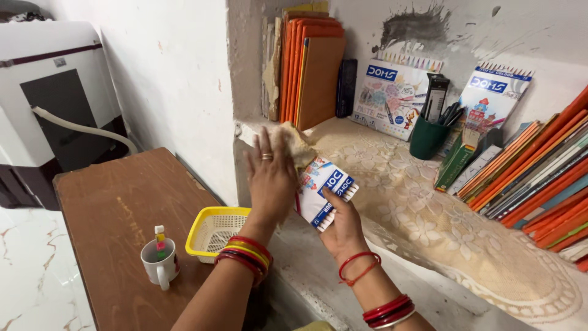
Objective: The person wipes several stationery items with a cloth, including a blue box, a brush pen set, and a color pencil set. They open the brush pen set to show the pens, then place the cleaned items on a nearby shelf.
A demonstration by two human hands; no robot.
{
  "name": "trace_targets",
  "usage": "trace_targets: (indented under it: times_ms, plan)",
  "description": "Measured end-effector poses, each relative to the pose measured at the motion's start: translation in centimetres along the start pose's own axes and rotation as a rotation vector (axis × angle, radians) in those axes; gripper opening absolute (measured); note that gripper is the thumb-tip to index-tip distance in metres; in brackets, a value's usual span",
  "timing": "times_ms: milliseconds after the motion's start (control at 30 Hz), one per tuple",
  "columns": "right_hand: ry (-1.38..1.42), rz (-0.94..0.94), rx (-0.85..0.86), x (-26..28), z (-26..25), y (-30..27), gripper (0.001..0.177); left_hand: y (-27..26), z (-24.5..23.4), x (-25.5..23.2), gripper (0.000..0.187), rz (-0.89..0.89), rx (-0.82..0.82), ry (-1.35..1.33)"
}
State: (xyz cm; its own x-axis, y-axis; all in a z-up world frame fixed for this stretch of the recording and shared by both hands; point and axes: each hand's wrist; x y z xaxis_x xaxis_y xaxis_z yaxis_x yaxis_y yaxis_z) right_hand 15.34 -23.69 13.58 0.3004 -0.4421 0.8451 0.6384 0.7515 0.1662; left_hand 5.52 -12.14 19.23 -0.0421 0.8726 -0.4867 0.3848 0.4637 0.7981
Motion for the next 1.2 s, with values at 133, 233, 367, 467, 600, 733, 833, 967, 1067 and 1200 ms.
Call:
trace_targets:
  times_ms: [133, 233, 367, 467, 600, 733, 833, 967, 1067, 1200]
  plan:
    - [0.107, 0.037, -0.02, -0.2, -0.8, 0.9, 0.031, -2.0, 1.6, -1.8, 0.056, 0.249, 0.13, -0.06]
    - [0.108, 0.165, -0.057, 0.4, -1.1, 0.6, 0.042, -3.7, 2.3, -2.9, 0.055, 0.145, 0.22, -0.069]
    - [0.025, 0.039, 0.012, 0.8, -0.4, -0.5, 0.039, -1.8, 1.8, 0.2, 0.055, -0.035, 0.109, -0.075]
    - [-0.001, 0.007, 0.018, 1.3, 0.3, -1.1, 0.04, -1.1, 1.5, 1.6, 0.053, -0.018, 0.029, 0.02]
    - [0.046, 0.101, -0.054, 1.5, 0.7, -0.4, 0.039, -3.2, 2.6, -1.6, 0.05, 0.154, 0.11, 0.065]
    - [0.013, 0.094, 0.052, 1.3, -0.4, -0.3, 0.035, -2.5, 1.6, -1.9, 0.06, 0.095, 0.094, 0.014]
    - [-0.03, 0.044, 0.085, 1.3, -1.2, -0.5, 0.04, -1.5, 0.3, 0.6, 0.061, -0.18, 0.025, -0.133]
    - [-0.03, 0.071, 0.078, 1.5, -2.3, 0.3, 0.04, -0.8, -0.1, 4.2, 0.057, -0.648, 0.084, -0.406]
    - [-0.077, 0.07, -0.016, 1.2, -2.6, 1.6, 0.044, -1.9, 0.8, 5.7, 0.058, -0.576, -0.096, -0.524]
    - [-0.22, 0.06, -0.271, 0.8, -1.0, 0.9, 0.055, -2.6, 1.3, 5.1, 0.05, -0.603, -0.265, -0.545]
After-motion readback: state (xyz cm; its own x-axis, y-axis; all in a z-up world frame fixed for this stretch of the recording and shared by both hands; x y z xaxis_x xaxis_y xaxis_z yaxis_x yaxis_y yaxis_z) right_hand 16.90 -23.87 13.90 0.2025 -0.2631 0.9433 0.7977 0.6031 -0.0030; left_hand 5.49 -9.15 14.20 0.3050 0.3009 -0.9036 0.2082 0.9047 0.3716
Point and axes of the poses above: each hand's wrist, its own y-axis towards the middle knuckle, its own z-axis out of the palm, x = y × z, and after that the axes turned 14 degrees about -y, right-handed
